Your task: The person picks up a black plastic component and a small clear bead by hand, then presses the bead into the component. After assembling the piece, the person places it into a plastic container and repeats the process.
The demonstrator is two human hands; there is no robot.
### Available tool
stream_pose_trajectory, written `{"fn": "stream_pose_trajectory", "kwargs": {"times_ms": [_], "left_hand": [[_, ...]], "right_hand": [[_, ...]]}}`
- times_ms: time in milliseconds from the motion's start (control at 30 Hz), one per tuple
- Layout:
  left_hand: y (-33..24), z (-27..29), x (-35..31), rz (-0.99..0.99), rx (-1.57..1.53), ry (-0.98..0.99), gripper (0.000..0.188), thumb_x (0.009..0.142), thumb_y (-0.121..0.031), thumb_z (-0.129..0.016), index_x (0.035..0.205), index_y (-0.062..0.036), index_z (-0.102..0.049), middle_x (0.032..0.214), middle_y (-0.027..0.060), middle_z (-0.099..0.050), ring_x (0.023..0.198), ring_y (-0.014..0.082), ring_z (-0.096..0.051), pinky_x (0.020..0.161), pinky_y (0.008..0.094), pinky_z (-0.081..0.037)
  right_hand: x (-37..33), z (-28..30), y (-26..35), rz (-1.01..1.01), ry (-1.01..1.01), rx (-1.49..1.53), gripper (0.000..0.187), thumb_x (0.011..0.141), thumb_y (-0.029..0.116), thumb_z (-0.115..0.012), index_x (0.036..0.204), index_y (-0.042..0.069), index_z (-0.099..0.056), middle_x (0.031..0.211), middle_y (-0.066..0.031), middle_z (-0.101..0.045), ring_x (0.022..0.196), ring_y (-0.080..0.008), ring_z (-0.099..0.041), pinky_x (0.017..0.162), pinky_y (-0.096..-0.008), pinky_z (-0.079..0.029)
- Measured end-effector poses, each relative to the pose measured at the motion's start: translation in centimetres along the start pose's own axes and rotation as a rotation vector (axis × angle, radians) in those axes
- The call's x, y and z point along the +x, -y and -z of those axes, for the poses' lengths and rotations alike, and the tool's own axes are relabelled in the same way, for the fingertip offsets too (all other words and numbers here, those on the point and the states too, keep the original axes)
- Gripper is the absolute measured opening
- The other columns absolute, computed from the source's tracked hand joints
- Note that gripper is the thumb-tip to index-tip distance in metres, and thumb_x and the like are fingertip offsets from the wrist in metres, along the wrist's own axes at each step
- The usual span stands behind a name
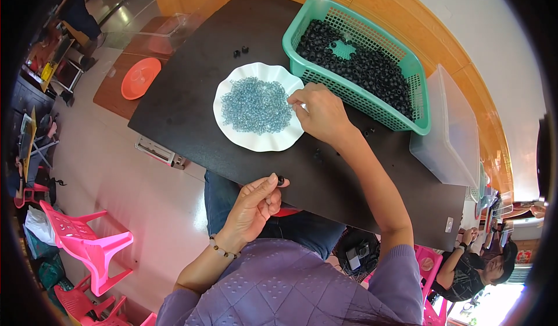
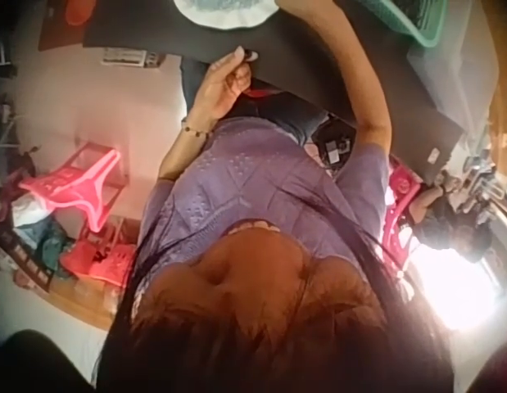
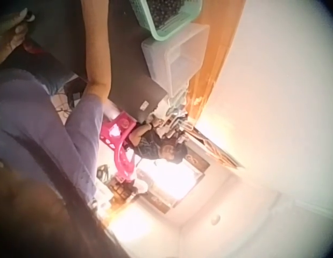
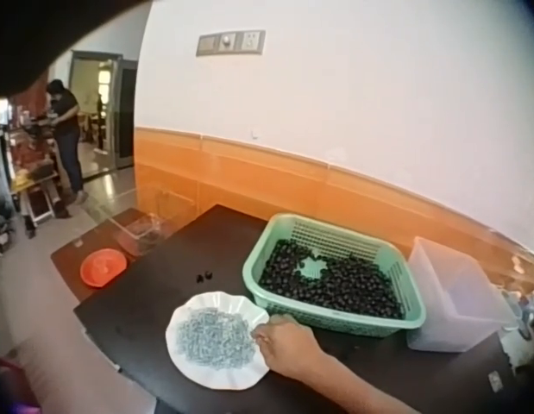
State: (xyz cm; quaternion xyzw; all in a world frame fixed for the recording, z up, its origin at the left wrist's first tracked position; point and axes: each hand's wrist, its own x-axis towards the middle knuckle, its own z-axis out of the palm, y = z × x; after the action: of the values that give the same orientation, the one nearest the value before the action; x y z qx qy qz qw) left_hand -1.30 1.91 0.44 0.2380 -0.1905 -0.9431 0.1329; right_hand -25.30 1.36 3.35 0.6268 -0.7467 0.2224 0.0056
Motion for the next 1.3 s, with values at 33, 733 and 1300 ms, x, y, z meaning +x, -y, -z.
{"fn": "stream_pose_trajectory", "kwargs": {"times_ms": [33, 733, 1300], "left_hand": [[0.0, 0.0, 0.0, 0.002, -0.001, -0.002, 0.026, 0.095, -0.025, -0.057, 0.100, 0.0002, -0.065, 0.064, -0.0038, -0.052, 0.059, 0.0050, -0.046, 0.055, 0.0186, -0.038], [-0.6, -2.0, 0.8, -0.049, 0.003, 0.082, 0.027, 0.092, -0.027, -0.062, 0.103, -0.0025, -0.064, 0.076, -0.0040, -0.058, 0.064, 0.0022, -0.049, 0.061, 0.0156, -0.041], [-0.5, -5.5, 2.4, -0.328, 0.296, 0.020, 0.024, 0.091, -0.016, -0.063, 0.106, 0.0028, -0.061, 0.090, 0.0131, -0.069, 0.068, 0.0139, -0.066, 0.058, 0.0217, -0.053]], "right_hand": [[0.1, 0.0, 0.1, 0.001, 0.001, -0.001, 0.009, 0.080, 0.008, -0.061, 0.085, 0.006, -0.068, 0.079, -0.0121, -0.060, 0.080, -0.0316, -0.059, 0.067, -0.0423, -0.047], [-6.4, 6.9, 5.0, -0.156, 0.080, 0.860, 0.010, 0.086, 0.003, -0.062, 0.093, 0.002, -0.069, 0.083, -0.0024, -0.061, 0.077, -0.0085, -0.053, 0.068, -0.0228, -0.042], [-10.0, 7.0, 5.9, -0.039, -0.266, 0.564, 0.017, 0.076, -0.004, -0.068, 0.090, 0.004, -0.070, 0.080, -0.0062, -0.067, 0.072, -0.0169, -0.059, 0.064, -0.0275, -0.046]]}}
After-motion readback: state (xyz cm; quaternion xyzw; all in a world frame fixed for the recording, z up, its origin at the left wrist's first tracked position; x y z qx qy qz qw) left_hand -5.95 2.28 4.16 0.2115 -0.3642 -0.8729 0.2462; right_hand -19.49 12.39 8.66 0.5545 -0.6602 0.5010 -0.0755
